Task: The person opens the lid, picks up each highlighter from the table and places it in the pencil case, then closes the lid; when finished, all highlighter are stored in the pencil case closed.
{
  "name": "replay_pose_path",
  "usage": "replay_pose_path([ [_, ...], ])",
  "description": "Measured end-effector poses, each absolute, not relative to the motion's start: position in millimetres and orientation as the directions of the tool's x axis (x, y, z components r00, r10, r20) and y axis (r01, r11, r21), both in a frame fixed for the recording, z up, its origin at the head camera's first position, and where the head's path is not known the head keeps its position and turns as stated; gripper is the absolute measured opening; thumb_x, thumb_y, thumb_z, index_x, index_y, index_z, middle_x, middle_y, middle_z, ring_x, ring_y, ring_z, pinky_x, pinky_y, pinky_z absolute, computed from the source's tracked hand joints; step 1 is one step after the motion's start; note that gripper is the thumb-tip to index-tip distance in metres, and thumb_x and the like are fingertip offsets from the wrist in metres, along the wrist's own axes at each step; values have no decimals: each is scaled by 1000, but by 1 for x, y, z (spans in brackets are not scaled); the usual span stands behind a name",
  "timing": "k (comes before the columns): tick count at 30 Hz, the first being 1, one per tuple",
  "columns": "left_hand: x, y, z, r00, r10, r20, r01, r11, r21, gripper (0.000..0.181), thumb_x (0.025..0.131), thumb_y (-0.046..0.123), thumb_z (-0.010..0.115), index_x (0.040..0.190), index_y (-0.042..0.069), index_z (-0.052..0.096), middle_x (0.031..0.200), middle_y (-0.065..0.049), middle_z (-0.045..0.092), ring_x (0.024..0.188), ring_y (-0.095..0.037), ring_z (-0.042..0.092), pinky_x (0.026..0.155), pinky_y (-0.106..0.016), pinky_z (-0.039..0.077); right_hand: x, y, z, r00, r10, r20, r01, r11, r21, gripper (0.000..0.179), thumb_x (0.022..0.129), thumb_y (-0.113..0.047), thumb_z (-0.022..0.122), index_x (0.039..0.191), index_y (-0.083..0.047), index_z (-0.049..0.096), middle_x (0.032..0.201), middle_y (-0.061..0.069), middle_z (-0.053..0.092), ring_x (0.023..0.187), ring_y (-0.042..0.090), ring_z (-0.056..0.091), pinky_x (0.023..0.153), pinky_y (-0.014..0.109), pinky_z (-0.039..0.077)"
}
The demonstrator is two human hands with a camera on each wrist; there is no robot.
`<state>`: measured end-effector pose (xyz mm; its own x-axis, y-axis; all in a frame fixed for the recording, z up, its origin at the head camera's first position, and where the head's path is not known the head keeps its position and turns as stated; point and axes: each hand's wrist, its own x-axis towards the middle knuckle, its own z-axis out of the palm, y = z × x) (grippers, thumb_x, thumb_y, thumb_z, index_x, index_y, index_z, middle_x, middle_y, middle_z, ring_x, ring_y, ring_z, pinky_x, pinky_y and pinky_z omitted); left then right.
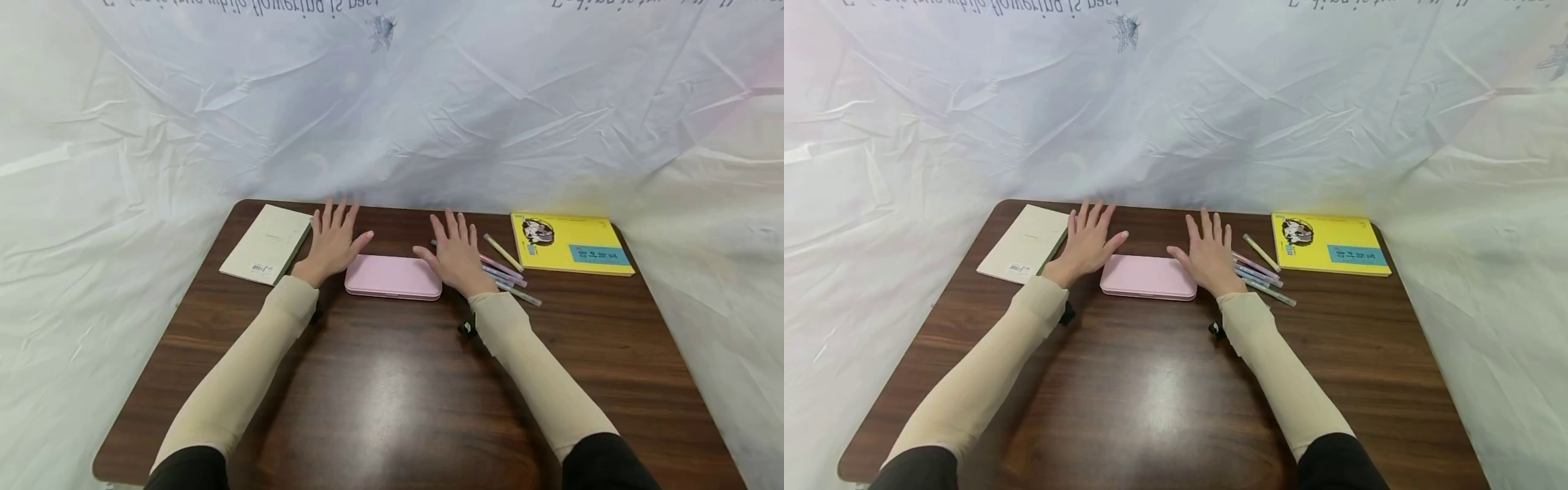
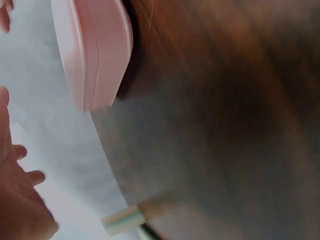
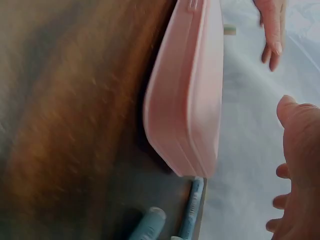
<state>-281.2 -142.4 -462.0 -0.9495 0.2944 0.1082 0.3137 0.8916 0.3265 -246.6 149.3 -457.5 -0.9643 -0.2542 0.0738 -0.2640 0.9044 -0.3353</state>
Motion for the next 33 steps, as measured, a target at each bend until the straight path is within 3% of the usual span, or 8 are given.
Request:
replay_pose_path([
  [6,-270,-149,-472,-947,319,36,296,826,479,84,108,64,36,170,12,17,174,-20,19,161,-44,0,123,-69,0,-235,147,-467,-953,-301,24,-287,880,-380,86,106,-63,49,169,-12,21,174,22,15,161,46,8,126,65,7],
  [13,-251,-156,-481,-917,398,-26,298,726,620,87,105,60,48,170,12,16,174,-16,23,161,-43,12,125,-65,7,-219,147,-475,-925,-379,-1,-353,863,-360,86,105,-61,54,167,-9,27,170,22,27,159,46,15,125,66,13],
  [23,-235,-167,-493,-902,418,-109,227,672,704,109,90,61,76,171,19,15,175,-9,23,160,-33,21,125,-58,22,-203,155,-484,-880,-475,8,-439,806,-398,91,97,-60,68,165,-9,36,170,23,29,160,46,14,123,69,15],
  [33,-231,-174,-501,-886,452,-103,249,651,717,121,80,47,92,171,22,15,172,-15,27,158,-40,25,124,-62,23,-204,163,-491,-868,-496,15,-458,789,-410,84,95,-49,76,163,-13,42,170,25,28,160,46,14,125,66,14],
])
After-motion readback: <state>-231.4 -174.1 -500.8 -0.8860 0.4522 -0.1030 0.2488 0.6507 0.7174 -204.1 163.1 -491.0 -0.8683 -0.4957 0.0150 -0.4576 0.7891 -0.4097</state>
